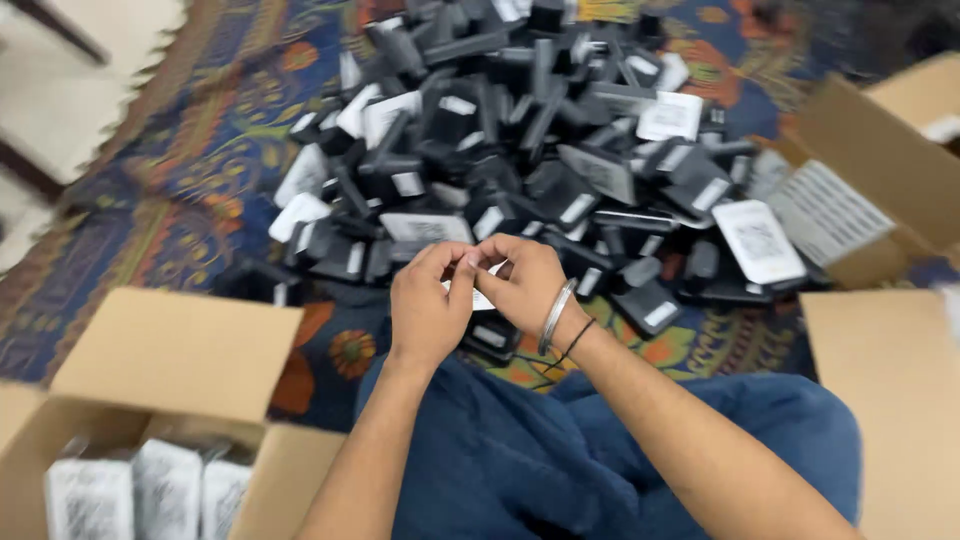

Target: The person packs small black electronic devices with QR codes into cardboard boxes.

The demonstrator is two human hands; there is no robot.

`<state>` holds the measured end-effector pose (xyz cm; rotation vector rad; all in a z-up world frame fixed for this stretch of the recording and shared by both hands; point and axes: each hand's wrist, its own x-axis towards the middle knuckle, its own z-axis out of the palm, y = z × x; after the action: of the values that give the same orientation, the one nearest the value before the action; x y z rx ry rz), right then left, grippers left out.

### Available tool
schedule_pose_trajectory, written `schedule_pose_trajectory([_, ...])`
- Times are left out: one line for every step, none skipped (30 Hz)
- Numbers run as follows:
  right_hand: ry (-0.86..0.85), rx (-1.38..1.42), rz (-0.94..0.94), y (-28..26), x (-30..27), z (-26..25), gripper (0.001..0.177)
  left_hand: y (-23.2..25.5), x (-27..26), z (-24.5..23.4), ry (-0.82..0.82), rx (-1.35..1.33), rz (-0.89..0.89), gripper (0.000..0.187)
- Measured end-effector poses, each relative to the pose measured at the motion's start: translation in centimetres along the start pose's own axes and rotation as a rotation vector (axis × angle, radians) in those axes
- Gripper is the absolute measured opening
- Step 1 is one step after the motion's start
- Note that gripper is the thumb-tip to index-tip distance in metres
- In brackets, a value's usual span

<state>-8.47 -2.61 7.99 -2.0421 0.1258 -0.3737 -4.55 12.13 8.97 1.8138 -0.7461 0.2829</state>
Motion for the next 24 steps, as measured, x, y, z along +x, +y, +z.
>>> schedule_pose_trajectory([0.057,-0.013,0.029,1.7,-0.8,-2.4,0.018,0.7,0.6,2.7,-0.050,-0.034,0.024,0.012])
schedule_pose_trajectory([0.106,0.069,0.048,3.3,-1.7,-4.7,0.017,1.5,1.1,5.4,-0.103,-0.058,0.020,0.013])
schedule_pose_trajectory([0.151,0.154,0.056,4.9,-2.6,-6.9,0.016,2.3,1.5,7.9,-0.150,-0.075,0.015,0.013])
schedule_pose_trajectory([0.203,0.143,0.075,6.3,-3.8,-9.2,0.016,3.1,1.7,10.3,-0.194,-0.102,0.038,0.013])
schedule_pose_trajectory([0.273,0.145,0.101,7.5,-5.1,-11.3,0.015,4.1,1.8,12.5,-0.225,-0.149,0.028,0.016])
schedule_pose_trajectory([0.343,0.146,0.127,8.6,-6.5,-13.4,0.013,5.1,1.8,14.7,-0.258,-0.195,0.016,0.018])
schedule_pose_trajectory([0.399,0.128,0.143,10.0,-8.1,-15.6,0.013,6.0,1.8,17.0,-0.302,-0.228,0.041,0.018])
schedule_pose_trajectory([0.486,0.129,0.176,11.2,-9.8,-17.6,0.011,7.0,1.7,19.3,-0.331,-0.249,0.012,0.020])
schedule_pose_trajectory([0.564,0.135,0.208,12.4,-11.6,-19.4,0.011,7.9,1.3,21.3,-0.357,-0.261,-0.025,0.024])
schedule_pose_trajectory([0.611,0.121,0.223,13.4,-13.5,-21.7,0.011,9.1,1.0,23.7,-0.398,-0.286,-0.006,0.024])
schedule_pose_trajectory([0.682,0.168,0.226,14.2,-15.6,-23.7,0.010,10.2,0.4,25.7,-0.427,-0.301,0.004,0.027])
schedule_pose_trajectory([0.752,0.215,0.225,15.0,-17.7,-25.6,0.010,11.3,-0.2,27.7,-0.457,-0.316,0.014,0.031])
schedule_pose_trajectory([0.794,0.204,0.238,14.8,-19.7,-27.6,0.010,12.8,-0.8,29.6,-0.495,-0.335,0.030,0.031])
schedule_pose_trajectory([0.860,0.171,0.297,14.4,-21.7,-29.4,0.011,14.4,-1.5,31.5,-0.544,-0.359,0.052,0.032])
schedule_pose_trajectory([0.924,0.141,0.356,14.1,-23.7,-31.1,0.012,15.9,-2.2,33.2,-0.593,-0.380,0.076,0.034])
schedule_pose_trajectory([0.966,0.134,0.368,14.2,-25.7,-32.4,0.012,17.6,-3.0,34.5,-0.629,-0.397,0.094,0.034])
schedule_pose_trajectory([1.008,0.095,0.364,14.1,-27.8,-33.7,0.012,19.4,-3.7,35.8,-0.676,-0.469,0.122,0.032])
schedule_pose_trajectory([1.050,0.056,0.360,14.0,-29.7,-35.0,0.013,21.1,-4.5,37.0,-0.723,-0.542,0.148,0.030])
schedule_pose_trajectory([1.084,0.046,0.373,13.4,-31.4,-36.0,0.013,22.2,-5.4,38.3,-0.754,-0.559,0.159,0.030])
schedule_pose_trajectory([1.153,-0.085,0.455,12.8,-32.9,-36.8,0.016,23.3,-6.4,39.5,-0.810,-0.521,0.175,0.030])
schedule_pose_trajectory([1.209,-0.217,0.535,12.2,-34.3,-37.7,0.019,24.4,-7.3,40.6,-0.858,-0.481,0.192,0.030])
schedule_pose_trajectory([1.234,-0.226,0.547,11.9,-35.6,-38.6,0.019,25.3,-8.2,41.5,-0.880,-0.496,0.203,0.030])
schedule_pose_trajectory([1.257,-0.395,0.642,11.7,-36.7,-39.4,0.028,26.1,-9.2,42.3,-0.940,-0.471,0.195,0.028])
schedule_pose_trajectory([1.272,-0.565,0.740,11.4,-37.8,-40.1,0.039,26.9,-10.1,43.0,-0.999,-0.445,0.189,0.027])
